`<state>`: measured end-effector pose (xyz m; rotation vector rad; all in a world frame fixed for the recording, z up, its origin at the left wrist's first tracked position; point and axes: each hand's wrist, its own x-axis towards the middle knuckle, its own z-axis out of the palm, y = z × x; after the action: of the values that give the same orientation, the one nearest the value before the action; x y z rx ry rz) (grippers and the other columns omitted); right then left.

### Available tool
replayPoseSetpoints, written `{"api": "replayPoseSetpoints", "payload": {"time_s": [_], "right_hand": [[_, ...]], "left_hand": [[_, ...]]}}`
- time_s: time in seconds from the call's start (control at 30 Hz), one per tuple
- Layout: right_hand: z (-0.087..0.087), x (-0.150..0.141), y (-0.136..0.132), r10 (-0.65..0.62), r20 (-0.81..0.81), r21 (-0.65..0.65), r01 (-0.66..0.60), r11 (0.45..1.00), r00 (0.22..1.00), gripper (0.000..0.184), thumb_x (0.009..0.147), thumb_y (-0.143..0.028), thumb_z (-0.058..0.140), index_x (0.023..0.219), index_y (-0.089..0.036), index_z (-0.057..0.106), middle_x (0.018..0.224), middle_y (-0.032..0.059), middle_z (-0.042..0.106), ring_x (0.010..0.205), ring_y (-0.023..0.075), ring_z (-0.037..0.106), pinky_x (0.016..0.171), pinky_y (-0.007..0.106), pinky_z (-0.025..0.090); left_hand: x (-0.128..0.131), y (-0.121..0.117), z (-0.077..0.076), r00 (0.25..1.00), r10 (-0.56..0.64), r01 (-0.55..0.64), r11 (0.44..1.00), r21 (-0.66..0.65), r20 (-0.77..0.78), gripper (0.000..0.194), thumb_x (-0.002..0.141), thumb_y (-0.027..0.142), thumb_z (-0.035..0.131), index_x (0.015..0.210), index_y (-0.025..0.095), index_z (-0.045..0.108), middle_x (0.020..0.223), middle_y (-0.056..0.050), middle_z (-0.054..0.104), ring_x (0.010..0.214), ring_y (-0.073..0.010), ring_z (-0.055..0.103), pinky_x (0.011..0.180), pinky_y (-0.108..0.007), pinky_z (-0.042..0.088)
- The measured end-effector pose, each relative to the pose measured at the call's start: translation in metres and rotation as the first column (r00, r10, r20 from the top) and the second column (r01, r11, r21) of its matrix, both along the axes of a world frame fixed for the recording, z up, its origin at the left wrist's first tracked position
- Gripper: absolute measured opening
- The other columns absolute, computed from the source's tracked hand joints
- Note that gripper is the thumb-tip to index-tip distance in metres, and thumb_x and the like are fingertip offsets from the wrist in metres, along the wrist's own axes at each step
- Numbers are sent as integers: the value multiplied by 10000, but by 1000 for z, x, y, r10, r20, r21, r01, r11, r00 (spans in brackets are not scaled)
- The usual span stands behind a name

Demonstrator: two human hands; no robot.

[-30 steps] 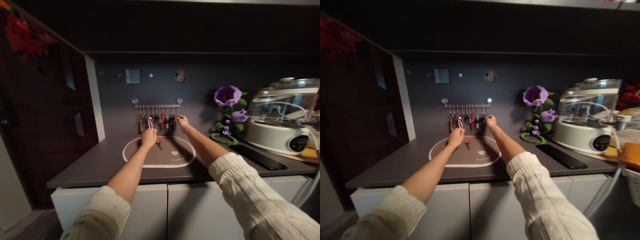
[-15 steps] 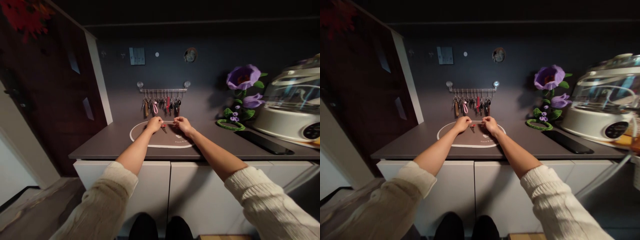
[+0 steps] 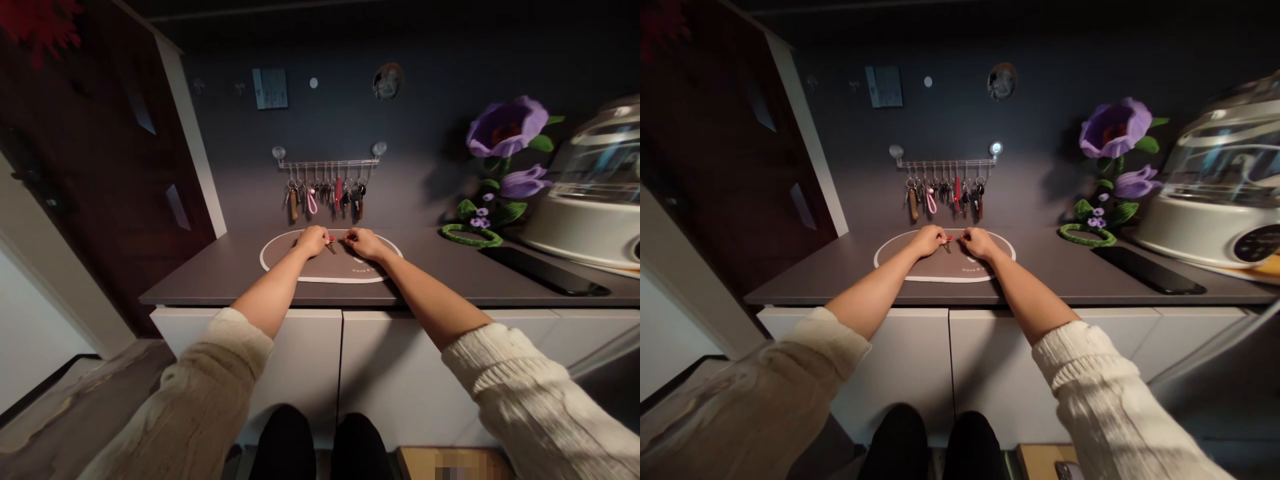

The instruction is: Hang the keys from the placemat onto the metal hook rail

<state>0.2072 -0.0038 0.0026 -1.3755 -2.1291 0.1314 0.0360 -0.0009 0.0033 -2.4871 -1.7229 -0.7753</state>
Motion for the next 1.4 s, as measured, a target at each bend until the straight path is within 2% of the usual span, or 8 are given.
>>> {"api": "replayPoseSetpoints", "payload": {"time_s": [0.17,0.3,0.43,0.6,0.77,0.97,1.2,1.4], "right_hand": [[0,-1,1,-10,49,29,9,1000,999,139,769,-199,542,795,-162,673,797,69,674,695,152,561,640,220,367],[0,-1,2,0,29,28,-1,1000,1000,136,764,-186,543,800,-161,672,811,77,673,715,157,560,655,226,374],[1,-1,2,-11,-56,26,13,1000,998,121,749,-169,549,788,-157,663,810,80,661,717,158,557,676,237,385],[2,-2,0,-7,-257,7,9,1000,966,124,710,-141,569,813,-165,635,785,41,640,705,130,543,717,240,401],[1,-3,1,68,-464,-45,-100,994,883,176,710,-199,583,882,-170,600,844,25,627,745,118,535,737,248,411],[2,-8,2,223,-662,-23,-316,948,716,106,718,-194,546,816,-162,522,782,-2,584,716,93,522,727,232,429],[5,-10,-4,251,-667,-13,-349,937,702,105,736,-252,547,786,-166,511,784,-6,558,716,87,500,707,219,421],[7,-12,-7,245,-727,-37,-392,919,642,100,739,-255,541,782,-170,508,792,-11,554,733,85,513,706,216,427]], "left_hand": [[0,3,0,999,17,-14,998,63,-34,156,788,214,511,854,191,651,953,-64,642,883,-168,557,782,-264,398],[0,-1,4,997,13,-3,993,118,-81,180,813,198,469,878,183,636,952,-75,626,897,-179,547,779,-272,392],[0,-5,7,996,-2,17,985,170,-86,198,832,183,431,885,188,622,926,-74,618,901,-182,530,775,-274,384],[1,-5,9,999,-18,27,973,231,-40,214,838,160,402,876,192,611,916,-68,608,907,-180,515,786,-278,378],[4,-2,10,992,-87,60,967,248,97,187,819,148,424,825,175,609,888,-55,616,867,-162,524,781,-262,385],[9,0,12,926,-160,93,974,205,343,154,801,136,452,816,145,604,888,-41,636,845,-134,544,801,-249,405],[14,-7,18,801,-176,127,984,125,572,128,805,156,473,836,108,587,862,-50,646,788,-108,564,756,-235,426],[16,-9,18,742,-183,151,983,105,645,127,803,164,486,841,99,588,840,-51,649,756,-103,566,720,-228,432]]}}
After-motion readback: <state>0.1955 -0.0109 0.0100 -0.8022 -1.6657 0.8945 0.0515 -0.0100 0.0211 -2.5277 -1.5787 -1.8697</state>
